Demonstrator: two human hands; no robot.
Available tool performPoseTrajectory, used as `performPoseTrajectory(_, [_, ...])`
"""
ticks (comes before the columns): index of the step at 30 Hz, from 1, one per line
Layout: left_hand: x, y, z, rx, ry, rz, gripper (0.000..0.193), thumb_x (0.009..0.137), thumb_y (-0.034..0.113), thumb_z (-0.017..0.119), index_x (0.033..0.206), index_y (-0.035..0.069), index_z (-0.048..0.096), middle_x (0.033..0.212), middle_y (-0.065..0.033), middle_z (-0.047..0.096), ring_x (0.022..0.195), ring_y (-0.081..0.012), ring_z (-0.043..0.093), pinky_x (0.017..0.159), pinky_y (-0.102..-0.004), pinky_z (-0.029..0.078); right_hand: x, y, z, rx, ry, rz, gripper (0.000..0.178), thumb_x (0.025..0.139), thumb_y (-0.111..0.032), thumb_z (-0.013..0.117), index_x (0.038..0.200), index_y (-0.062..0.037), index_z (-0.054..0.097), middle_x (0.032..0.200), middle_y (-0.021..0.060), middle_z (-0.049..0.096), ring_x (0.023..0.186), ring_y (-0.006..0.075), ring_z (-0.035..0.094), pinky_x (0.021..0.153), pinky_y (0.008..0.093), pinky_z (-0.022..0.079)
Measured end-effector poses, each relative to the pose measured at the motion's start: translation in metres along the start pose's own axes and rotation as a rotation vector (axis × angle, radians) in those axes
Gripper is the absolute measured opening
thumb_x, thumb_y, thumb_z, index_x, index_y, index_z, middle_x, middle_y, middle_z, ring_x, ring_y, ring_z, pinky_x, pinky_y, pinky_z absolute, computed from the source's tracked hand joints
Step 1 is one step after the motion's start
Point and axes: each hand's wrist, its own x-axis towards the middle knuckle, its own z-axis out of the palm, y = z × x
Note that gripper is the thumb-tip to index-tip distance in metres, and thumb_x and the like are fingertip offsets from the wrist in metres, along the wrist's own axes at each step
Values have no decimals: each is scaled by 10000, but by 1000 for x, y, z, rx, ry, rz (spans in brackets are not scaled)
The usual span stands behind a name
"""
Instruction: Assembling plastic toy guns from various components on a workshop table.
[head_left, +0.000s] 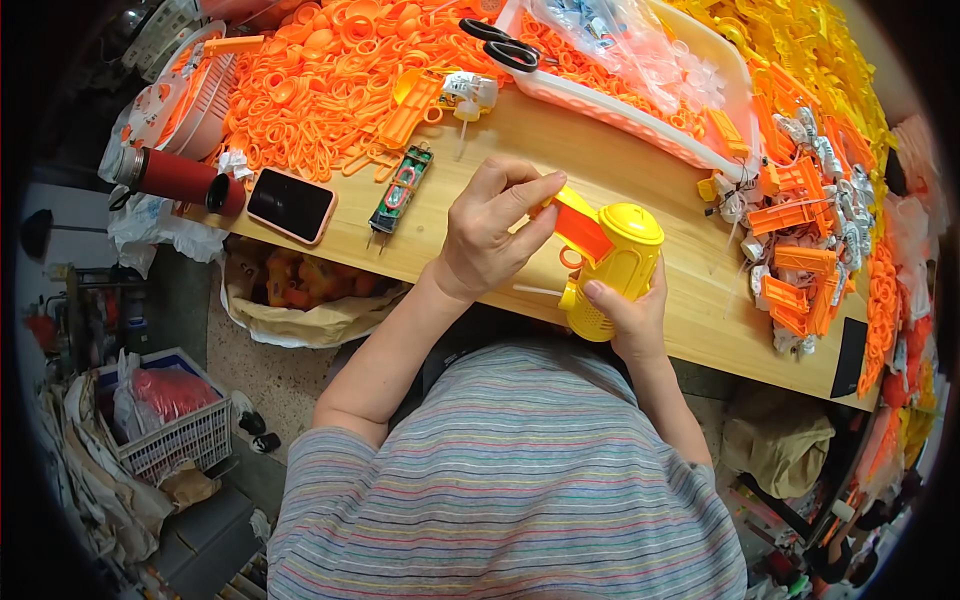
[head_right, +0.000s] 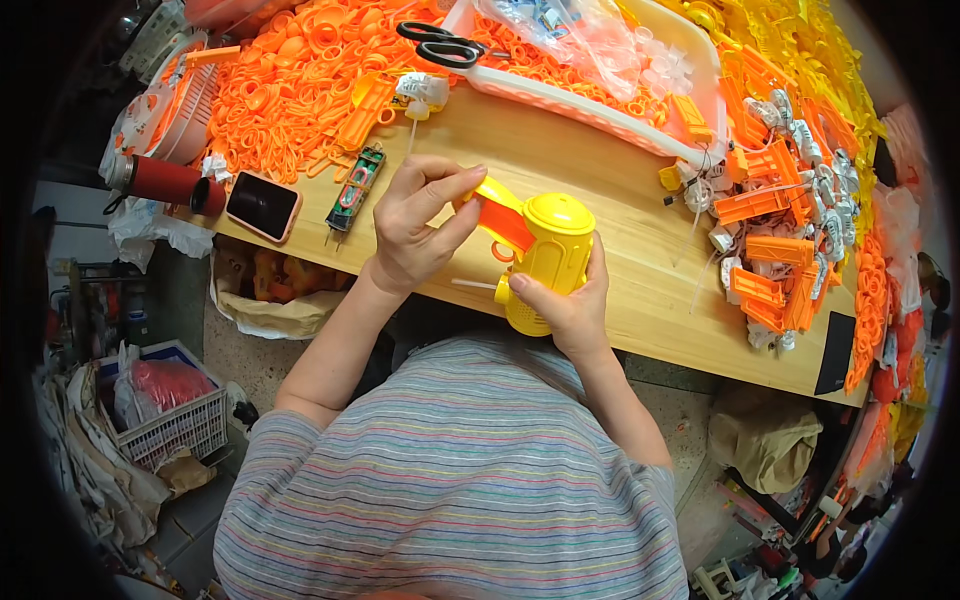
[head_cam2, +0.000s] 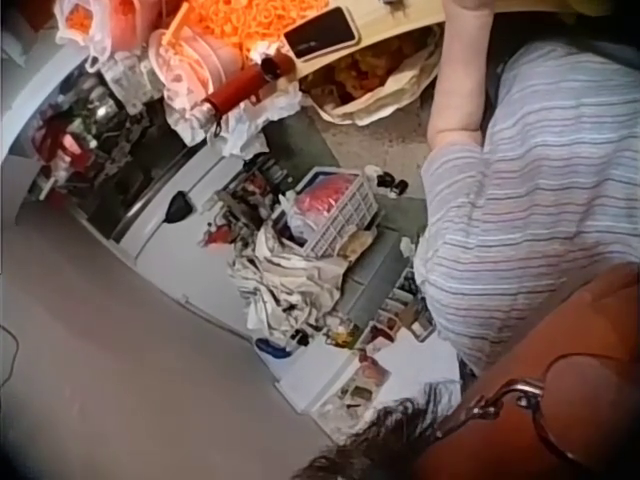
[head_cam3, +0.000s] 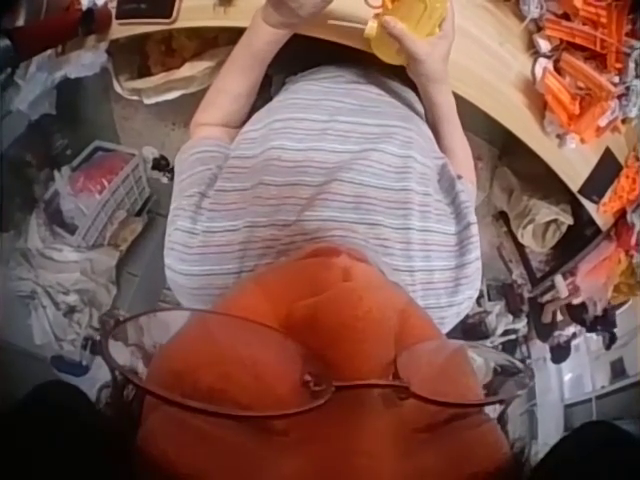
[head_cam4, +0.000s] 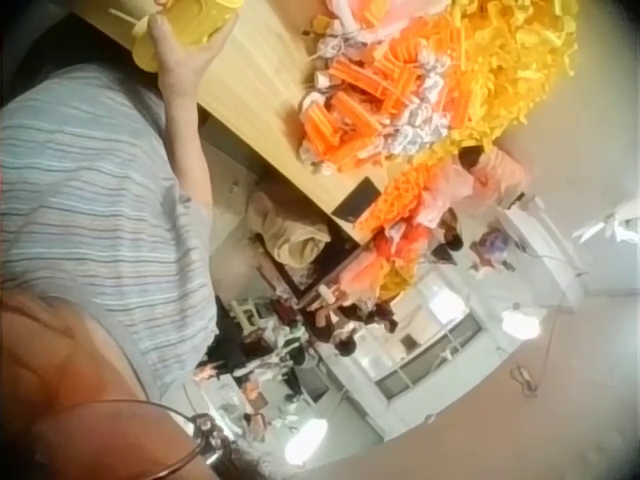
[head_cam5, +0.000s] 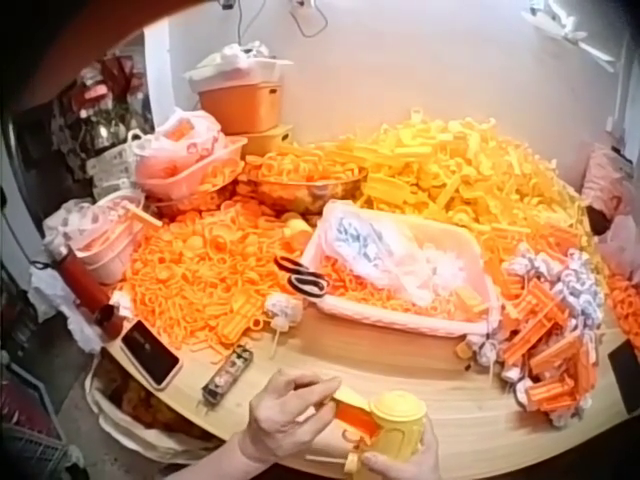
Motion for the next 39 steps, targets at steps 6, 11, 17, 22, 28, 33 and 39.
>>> performPoseTrajectory(6, [1,8,-2,41,30,79,343,707,-77,722,1033,27,696,934,-97,610,793,-188,613,659,-263,509,-1,-6,-2,-71,31,-77,630,709,-64,792,1225,-40,432,1101,89,587,972,176,619,847,324,514])
performPoseTrajectory(11, [6,-5,0,-61,50,43,338,725,-40,732,1051,39,693,932,-90,583,793,-176,611,669,-269,517,-2,-12,9,-129,48,-183,641,698,-38,787,1232,-34,432,1095,81,583,961,166,612,845,319,507])
performPoseTrajectory(17, [10,-11,-2,-360,-55,-208,304,975,226,497,1042,-14,671,1129,-128,559,1003,-176,576,886,-294,468,11,-11,-6,339,-79,398,529,819,-282,642,1232,5,480,1014,167,630,856,264,661,763,386,570])
performPoseTrajectory(22, [13,-15,12,-703,-12,-414,516,1043,341,329,870,-30,644,890,-88,618,828,-121,585,765,-247,464,14,0,-3,577,-49,558,525,831,-325,633,1198,26,499,990,184,631,816,277,667,698,408,581])
performPoseTrajectory(28, [11,-13,17,-679,112,-250,522,1037,332,351,699,-2,569,704,-60,566,629,-113,539,603,-240,427,12,10,-4,799,-294,789,623,845,-480,557,1196,30,492,932,177,620,689,281,657,540,428,565])
performPoseTrajectory(33, [19,-10,13,-520,72,-149,488,1025,279,386,642,11,527,601,-54,511,514,-119,482,497,-261,363,14,15,-4,931,-308,939,670,850,-533,509,1204,35,478,903,162,608,694,292,653,536,406,561])
performPoseTrajectory(39, [19,-25,10,-625,284,-495,653,1025,409,259,515,52,456,518,-40,439,527,-117,421,563,-246,341,25,2,12,797,-356,852,689,894,-594,410,1185,25,486,835,179,616,634,297,644,508,415,537])
